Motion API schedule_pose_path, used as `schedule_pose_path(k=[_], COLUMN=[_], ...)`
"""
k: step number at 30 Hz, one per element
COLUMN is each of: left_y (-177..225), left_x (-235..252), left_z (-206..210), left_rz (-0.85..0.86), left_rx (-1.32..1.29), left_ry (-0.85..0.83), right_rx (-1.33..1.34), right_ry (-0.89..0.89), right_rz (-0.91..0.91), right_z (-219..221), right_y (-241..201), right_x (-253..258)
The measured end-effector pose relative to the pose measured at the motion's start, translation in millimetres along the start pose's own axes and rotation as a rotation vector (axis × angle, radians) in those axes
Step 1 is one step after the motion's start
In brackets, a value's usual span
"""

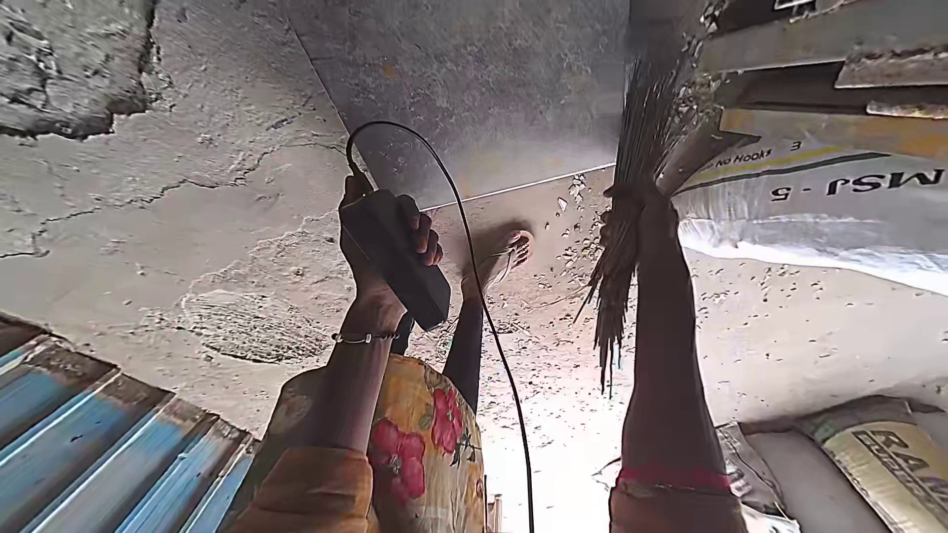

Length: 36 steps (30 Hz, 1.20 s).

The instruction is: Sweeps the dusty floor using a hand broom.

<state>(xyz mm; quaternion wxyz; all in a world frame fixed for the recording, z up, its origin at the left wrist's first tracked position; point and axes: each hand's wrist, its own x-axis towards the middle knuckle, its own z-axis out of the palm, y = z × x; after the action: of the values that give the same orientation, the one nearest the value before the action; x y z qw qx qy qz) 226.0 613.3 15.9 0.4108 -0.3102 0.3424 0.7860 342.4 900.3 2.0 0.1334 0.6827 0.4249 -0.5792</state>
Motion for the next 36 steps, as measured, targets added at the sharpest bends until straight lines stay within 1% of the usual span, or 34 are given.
schedule_pose_path(k=[2,3,4,5,6,7,8,9,10,11,12,13,14,15,17,19,21,22,23,24,25,27,28,29,30,31,33,34,36], left_y=[-5,-6,-6,-5,-4,-2,-1,0,-1,-3,-5,-5,-5,-4,-6,-8,-5,-4,-4,-4,-5,-9,-8,-8,-7,-8,-10,-11,-6], left_x=[1,-1,-1,2,5,4,0,-5,-5,-3,-1,-1,-3,-2,3,-3,4,3,0,-1,-3,-3,-2,-3,-1,2,-2,-2,3], left_z=[-4,-5,-6,-7,-8,-8,-8,-8,-6,-4,-1,-1,-2,-2,1,0,1,-1,-2,-3,-4,-3,-1,-1,0,2,1,3,6], left_rz=[0.000,0.003,0.000,0.006,0.024,0.036,0.039,0.032,0.027,0.026,0.023,0.023,0.019,0.019,0.024,0.014,0.014,0.015,0.018,0.022,0.023,0.026,0.024,0.019,0.019,0.018,0.008,0.002,0.008], left_rx=[-0.056,-0.063,-0.072,-0.073,-0.073,-0.060,-0.036,-0.009,0.005,0.016,0.025,0.033,0.043,0.044,0.035,0.024,0.009,0.002,-0.001,0.006,0.011,0.011,0.020,0.018,0.019,0.014,0.027,0.019,0.016], left_ry=[-0.012,-0.012,-0.015,-0.034,-0.049,-0.048,-0.031,-0.008,0.004,0.008,0.004,-0.012,-0.023,-0.037,-0.041,-0.021,-0.057,-0.050,-0.038,-0.029,-0.030,-0.040,-0.037,-0.036,-0.043,-0.048,-0.045,-0.052,-0.071], right_rx=[0.161,0.262,0.345,0.405,0.440,0.450,0.439,0.400,0.341,0.271,0.224,0.203,0.210,0.239,0.342,0.480,0.550,0.536,0.494,0.438,0.372,0.253,0.236,0.236,0.279,0.342,0.470,0.519,0.555], right_ry=[0.124,0.147,0.128,0.077,0.017,-0.023,-0.050,-0.073,-0.102,-0.169,-0.230,-0.281,-0.311,-0.284,-0.127,-0.008,0.010,-0.005,-0.044,-0.105,-0.142,-0.142,-0.124,-0.103,-0.063,-0.018,0.041,0.035,-0.031], right_rz=[0.163,0.232,0.264,0.248,0.185,0.097,0.003,-0.083,-0.144,-0.178,-0.165,-0.120,-0.053,0.007,0.092,0.163,0.120,0.054,-0.018,-0.080,-0.108,-0.068,-0.018,0.040,0.094,0.146,0.224,0.233,0.159], right_z=[-1,0,2,3,5,8,11,12,12,8,4,1,-1,-1,1,3,12,16,18,18,18,17,16,13,10,6,-2,-5,-1], right_y=[40,56,64,64,59,50,37,20,0,-21,-37,-44,-38,-25,8,33,26,20,14,6,-4,-23,-22,-10,6,23,56,64,58], right_x=[-31,-59,-92,-123,-150,-170,-179,-175,-156,-125,-89,-53,-27,-17,-38,-89,-139,-157,-164,-157,-138,-76,-48,-30,-28,-37,-83,-112,-160])
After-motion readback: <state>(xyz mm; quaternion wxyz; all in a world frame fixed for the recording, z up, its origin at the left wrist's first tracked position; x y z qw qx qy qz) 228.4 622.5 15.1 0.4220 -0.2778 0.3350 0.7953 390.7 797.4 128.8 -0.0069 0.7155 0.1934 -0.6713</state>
